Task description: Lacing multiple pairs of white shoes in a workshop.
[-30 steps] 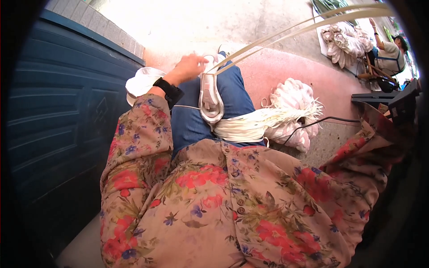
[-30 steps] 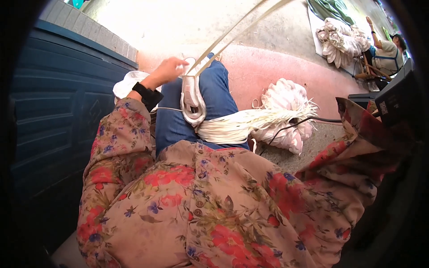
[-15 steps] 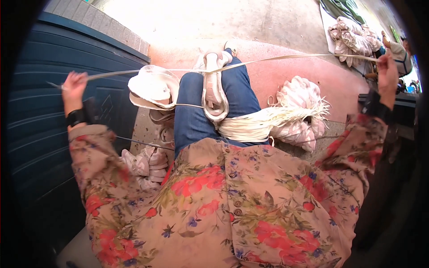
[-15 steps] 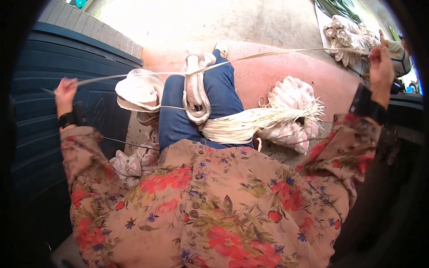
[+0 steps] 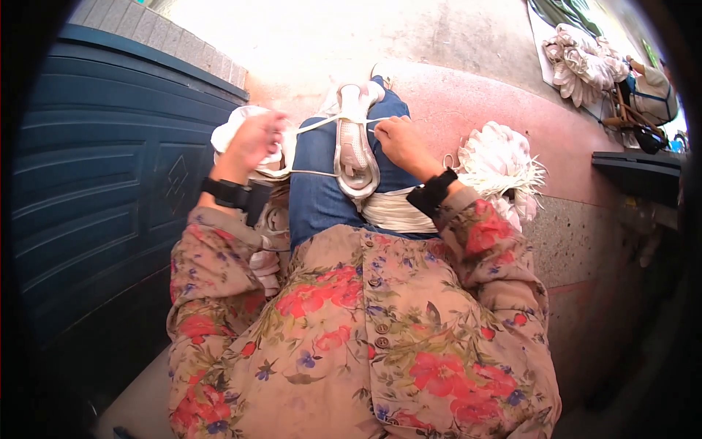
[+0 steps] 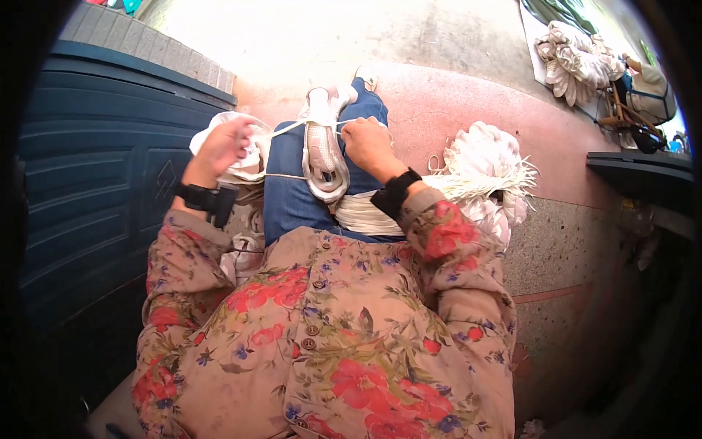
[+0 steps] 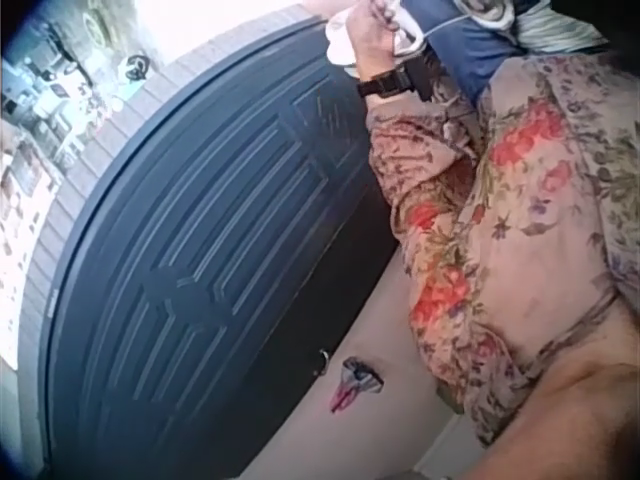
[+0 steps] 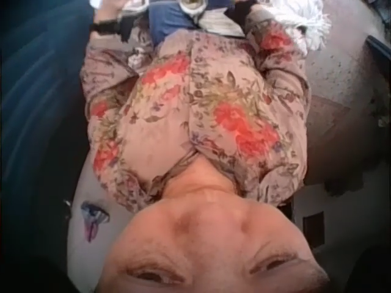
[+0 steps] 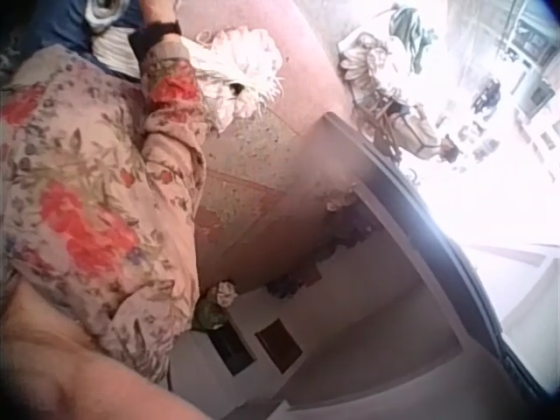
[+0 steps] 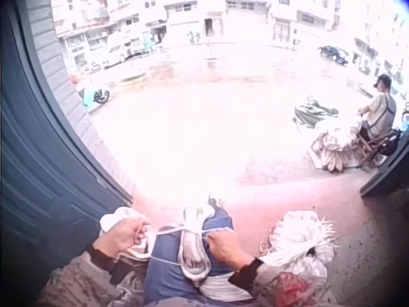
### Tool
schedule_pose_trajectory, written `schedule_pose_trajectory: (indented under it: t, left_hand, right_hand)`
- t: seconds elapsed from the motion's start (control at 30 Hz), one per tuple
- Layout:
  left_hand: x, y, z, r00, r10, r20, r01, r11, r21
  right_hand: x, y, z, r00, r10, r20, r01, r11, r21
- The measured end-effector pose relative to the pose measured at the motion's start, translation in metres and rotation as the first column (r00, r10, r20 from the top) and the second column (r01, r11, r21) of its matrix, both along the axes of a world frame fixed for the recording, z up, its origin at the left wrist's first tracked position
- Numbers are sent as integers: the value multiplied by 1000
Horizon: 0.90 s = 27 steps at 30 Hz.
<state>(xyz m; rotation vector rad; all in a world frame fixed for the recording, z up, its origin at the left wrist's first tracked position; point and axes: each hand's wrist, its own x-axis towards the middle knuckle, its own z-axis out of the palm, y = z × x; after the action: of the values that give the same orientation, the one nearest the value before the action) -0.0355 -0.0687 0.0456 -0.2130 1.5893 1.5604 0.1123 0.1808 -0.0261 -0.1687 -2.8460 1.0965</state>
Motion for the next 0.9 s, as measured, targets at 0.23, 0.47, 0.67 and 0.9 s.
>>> schedule_pose_trajectory:
  t: [0.23, 0.47, 0.67, 0.9]
  left_hand:
    - [52, 54, -14, 941, -224, -254, 162, 956, -244]
    - [59, 58, -25, 874, -256, -414, 108, 932, -347]
    - [52, 65, -47, 643, -406, -649, 19, 856, -516]
    - [49, 73, -48, 489, -482, -727, -9, 831, -557]
  right_hand:
    - [-8, -12, 10, 995, -95, 15, 90, 976, 198]
    - [-17, -9, 15, 999, 42, 12, -43, 968, 248]
    - [-22, -16, 18, 963, 236, -127, -134, 834, 536]
    - [-19, -15, 12, 989, -20, -147, 69, 940, 335]
